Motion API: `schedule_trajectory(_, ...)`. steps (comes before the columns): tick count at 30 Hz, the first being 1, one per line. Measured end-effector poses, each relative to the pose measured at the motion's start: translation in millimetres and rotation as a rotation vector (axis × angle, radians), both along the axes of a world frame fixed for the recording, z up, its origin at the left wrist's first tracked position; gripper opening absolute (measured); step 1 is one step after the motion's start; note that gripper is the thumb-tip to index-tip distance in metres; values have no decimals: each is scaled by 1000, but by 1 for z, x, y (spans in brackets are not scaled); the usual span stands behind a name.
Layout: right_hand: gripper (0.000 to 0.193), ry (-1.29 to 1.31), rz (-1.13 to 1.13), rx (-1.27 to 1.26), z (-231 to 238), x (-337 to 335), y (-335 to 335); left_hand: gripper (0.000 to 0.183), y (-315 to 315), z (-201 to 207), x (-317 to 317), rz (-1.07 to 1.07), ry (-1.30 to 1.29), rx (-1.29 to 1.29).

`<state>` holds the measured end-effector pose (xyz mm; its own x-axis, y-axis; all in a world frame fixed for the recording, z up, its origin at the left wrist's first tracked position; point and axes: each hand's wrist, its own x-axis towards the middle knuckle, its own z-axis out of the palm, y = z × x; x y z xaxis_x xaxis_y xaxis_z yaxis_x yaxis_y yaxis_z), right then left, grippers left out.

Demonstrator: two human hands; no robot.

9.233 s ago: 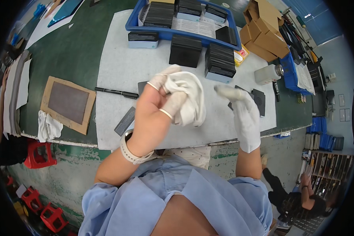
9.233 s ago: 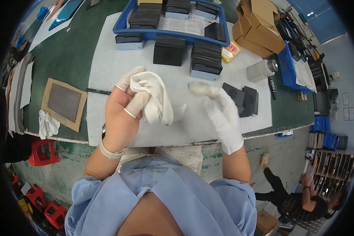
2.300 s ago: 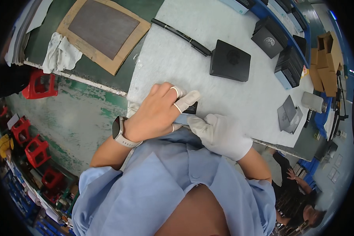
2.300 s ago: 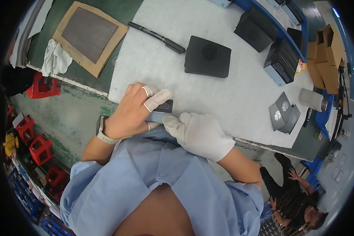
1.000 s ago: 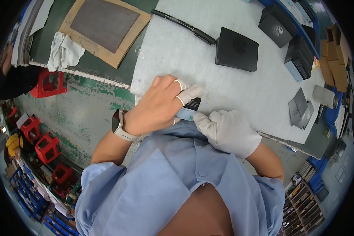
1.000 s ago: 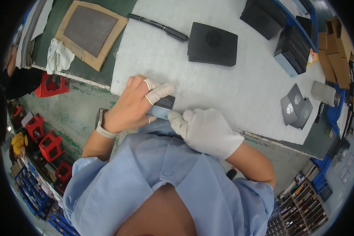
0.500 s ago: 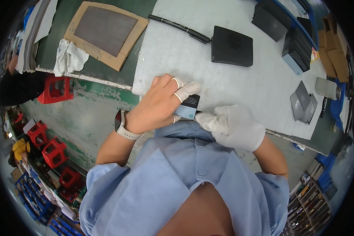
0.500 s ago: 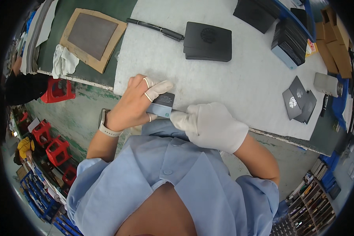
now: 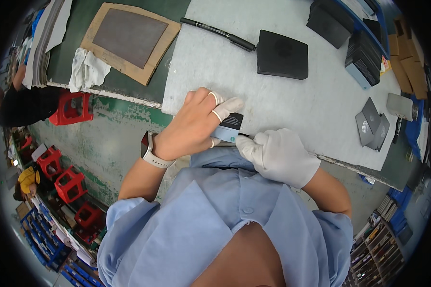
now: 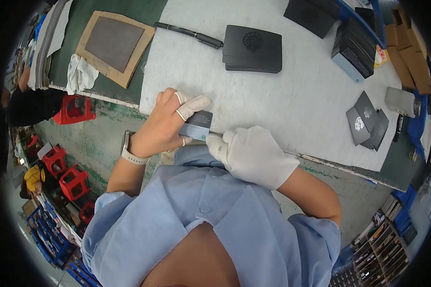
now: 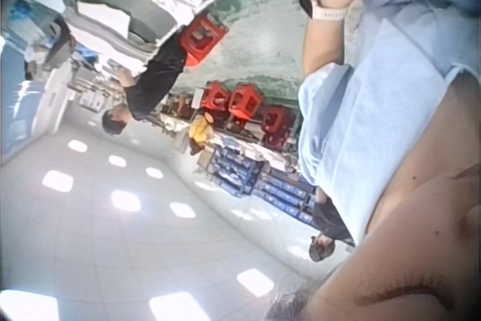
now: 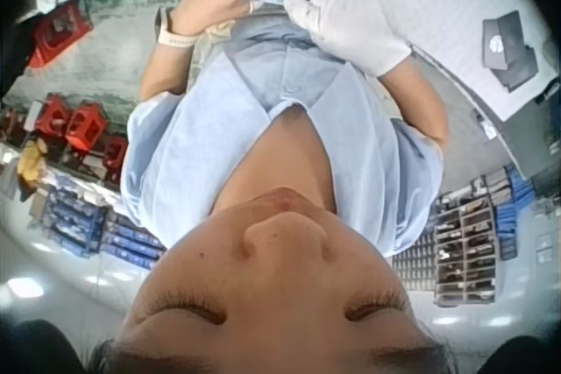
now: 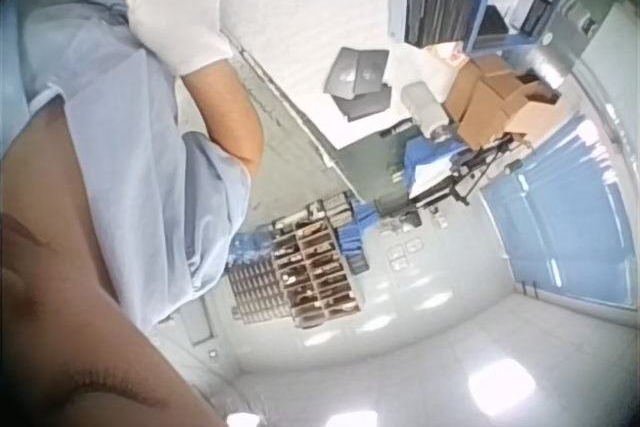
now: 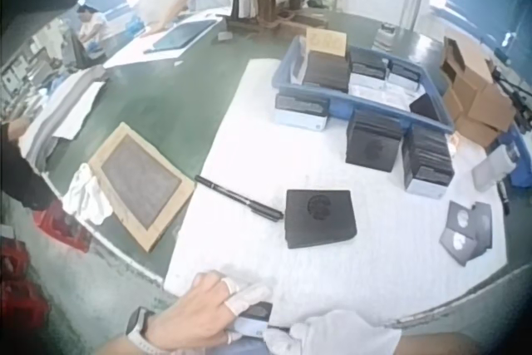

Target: The person holds and turns cards, rubs them against a sanding pad, marks details on them with a marker pen, and wipes their surfaces with a cloth by hand.

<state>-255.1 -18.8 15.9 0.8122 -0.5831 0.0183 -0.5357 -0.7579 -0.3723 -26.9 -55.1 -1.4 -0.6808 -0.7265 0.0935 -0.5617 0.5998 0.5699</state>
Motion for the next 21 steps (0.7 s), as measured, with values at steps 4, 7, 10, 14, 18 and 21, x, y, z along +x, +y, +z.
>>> schedule_trajectory(4, 28, -9, 24, 84, -4, -1, -3, 85, 0, 1, -1, 5, -5, 8)
schedule_trajectory(7, 29, -100, -78, -7, -11, 1, 2, 86, 0, 2, 1, -3, -8, 3)
schedule_trajectory(10, 28, -59, -86, -68, -10, 1, 4, 86, 0, 3, 1, -1, 0, 12)
schedule_trajectory(14, 29, -79, -50, -48, -11, 1, 2, 86, -1, 1, 1, -4, 1, 5)
schedule_trajectory(18, 30, -31, -83, -116, -7, 1, 4, 85, 2, -1, 2, 4, 1, 6)
schedule_trajectory(21, 30, 8, -19, -89, -5, 0, 1, 84, 1, 0, 2, 3, -8, 10)
